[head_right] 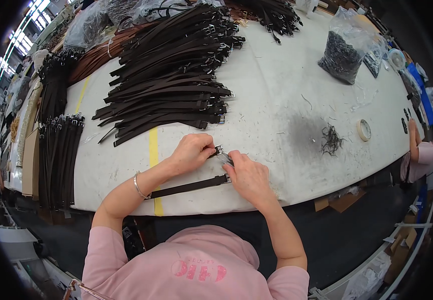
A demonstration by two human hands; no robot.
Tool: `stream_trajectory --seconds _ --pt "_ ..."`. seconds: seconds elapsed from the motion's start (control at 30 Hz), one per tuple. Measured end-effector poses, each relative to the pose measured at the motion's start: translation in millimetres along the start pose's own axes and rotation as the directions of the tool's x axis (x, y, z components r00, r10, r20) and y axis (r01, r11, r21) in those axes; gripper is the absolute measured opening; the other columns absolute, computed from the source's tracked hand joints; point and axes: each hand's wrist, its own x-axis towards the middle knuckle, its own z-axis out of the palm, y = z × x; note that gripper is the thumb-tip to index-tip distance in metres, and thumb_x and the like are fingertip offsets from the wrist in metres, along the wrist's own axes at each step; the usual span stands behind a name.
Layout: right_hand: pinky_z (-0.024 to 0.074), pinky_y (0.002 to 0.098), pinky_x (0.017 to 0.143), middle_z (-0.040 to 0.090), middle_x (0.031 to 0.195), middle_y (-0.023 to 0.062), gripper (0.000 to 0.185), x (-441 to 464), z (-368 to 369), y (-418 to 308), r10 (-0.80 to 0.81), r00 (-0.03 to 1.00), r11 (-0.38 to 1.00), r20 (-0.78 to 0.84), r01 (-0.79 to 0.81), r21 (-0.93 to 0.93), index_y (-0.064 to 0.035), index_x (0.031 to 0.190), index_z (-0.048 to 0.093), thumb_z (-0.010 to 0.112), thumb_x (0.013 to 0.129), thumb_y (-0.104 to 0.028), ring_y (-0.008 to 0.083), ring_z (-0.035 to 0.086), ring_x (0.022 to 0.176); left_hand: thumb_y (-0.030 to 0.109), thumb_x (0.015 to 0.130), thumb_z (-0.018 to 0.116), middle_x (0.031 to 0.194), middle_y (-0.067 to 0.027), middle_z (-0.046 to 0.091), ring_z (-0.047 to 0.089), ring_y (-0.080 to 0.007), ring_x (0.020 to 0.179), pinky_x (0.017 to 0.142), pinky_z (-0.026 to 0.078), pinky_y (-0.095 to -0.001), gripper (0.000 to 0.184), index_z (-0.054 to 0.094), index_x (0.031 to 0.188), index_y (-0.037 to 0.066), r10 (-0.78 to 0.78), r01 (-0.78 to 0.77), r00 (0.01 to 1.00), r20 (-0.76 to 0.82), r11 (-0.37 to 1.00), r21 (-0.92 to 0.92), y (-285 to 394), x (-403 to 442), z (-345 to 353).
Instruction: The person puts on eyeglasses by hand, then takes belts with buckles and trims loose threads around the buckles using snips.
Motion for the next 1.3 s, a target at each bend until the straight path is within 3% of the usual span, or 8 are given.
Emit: stream_trajectory --seconds 0.13,0.23,0.43,0.73,0.83,1.3 --pt "0.0474 0.0419 0.064 0.065 0.085 0.0145 0.025 3.2 -1.6 -4.8 0.076 0.997 0.997 0.022 -0.076 0.009 -0.0039 0.102 0.051 0.059 0.085 -0.022 0.0339 0.063 0.074 0.005 0.080 0.058 0.076 -0.0158 0.061 0.060 -0.0334 0.071 0.063 0.046 -0.0393 0.006 0.058 0.081 -0.001 0.040 -0.037 0.996 -0.080 0.999 0.035 -1.9 -2.4 6.0" --pt "0.0484 0.0424 0.056 0.063 0.077 0.0134 0.021 6.5 8.2 -4.0 -0.035 0.997 0.999 -0.075 0.033 -0.038 -0.0038 0.090 0.048 0.059 0.085 -0.021 0.0334 0.064 0.066 0.003 0.081 0.056 0.077 -0.0179 0.061 0.059 -0.0347 0.072 0.064 0.046 -0.0398 0.006 0.057 0.082 -0.002 0.005 -0.006 0.998 -0.060 1.000 -0.028 -3.9 -0.9 2.4" --pt "0.0474 0.0419 0.049 0.062 0.071 0.0120 0.020 12.4 9.8 -10.9 -0.057 0.997 0.986 -0.059 0.047 -0.157 -0.0049 0.089 0.048 0.059 0.084 -0.021 0.0322 0.063 0.059 0.004 0.082 0.055 0.078 -0.0202 0.061 0.059 -0.0359 0.073 0.065 0.046 -0.0390 0.008 0.057 0.081 -0.003 -0.053 0.054 0.998 0.017 0.992 -0.111 -6.0 1.4 -4.4" --pt "0.0474 0.0380 0.048 0.061 0.065 0.0102 0.012 14.6 9.5 -15.6 -0.128 0.989 0.968 -0.078 0.107 -0.226 -0.0062 0.086 0.052 0.058 0.083 -0.016 0.0270 0.063 0.055 0.005 0.083 0.055 0.077 -0.0212 0.061 0.059 -0.0371 0.074 0.066 0.046 -0.0410 0.009 0.056 0.083 -0.004 -0.094 0.099 0.994 0.058 0.992 -0.081 -1.3 3.8 -5.3" --pt "0.0459 0.0402 0.050 0.060 0.066 0.0099 0.016 17.8 8.7 -17.2 -0.092 0.995 0.971 -0.038 0.081 -0.224 -0.0060 0.085 0.051 0.060 0.083 -0.019 0.0300 0.061 0.057 0.006 0.083 0.055 0.077 -0.0214 0.061 0.059 -0.0381 0.075 0.066 0.045 -0.0418 0.009 0.056 0.083 -0.004 -0.094 0.097 0.995 0.036 0.992 -0.079 -0.7 3.9 -4.4" --pt "0.0452 0.0376 0.047 0.059 0.063 0.0089 0.010 22.1 11.7 -18.0 -0.143 0.988 0.941 -0.052 0.119 -0.317 -0.0070 0.084 0.053 0.058 0.082 -0.015 0.0268 0.061 0.053 0.007 0.084 0.055 0.078 -0.0211 0.061 0.058 -0.0390 0.076 0.067 0.044 -0.0436 0.009 0.055 0.082 -0.002 -0.127 0.126 0.992 -0.014 0.992 -0.028 -0.6 4.2 1.6"
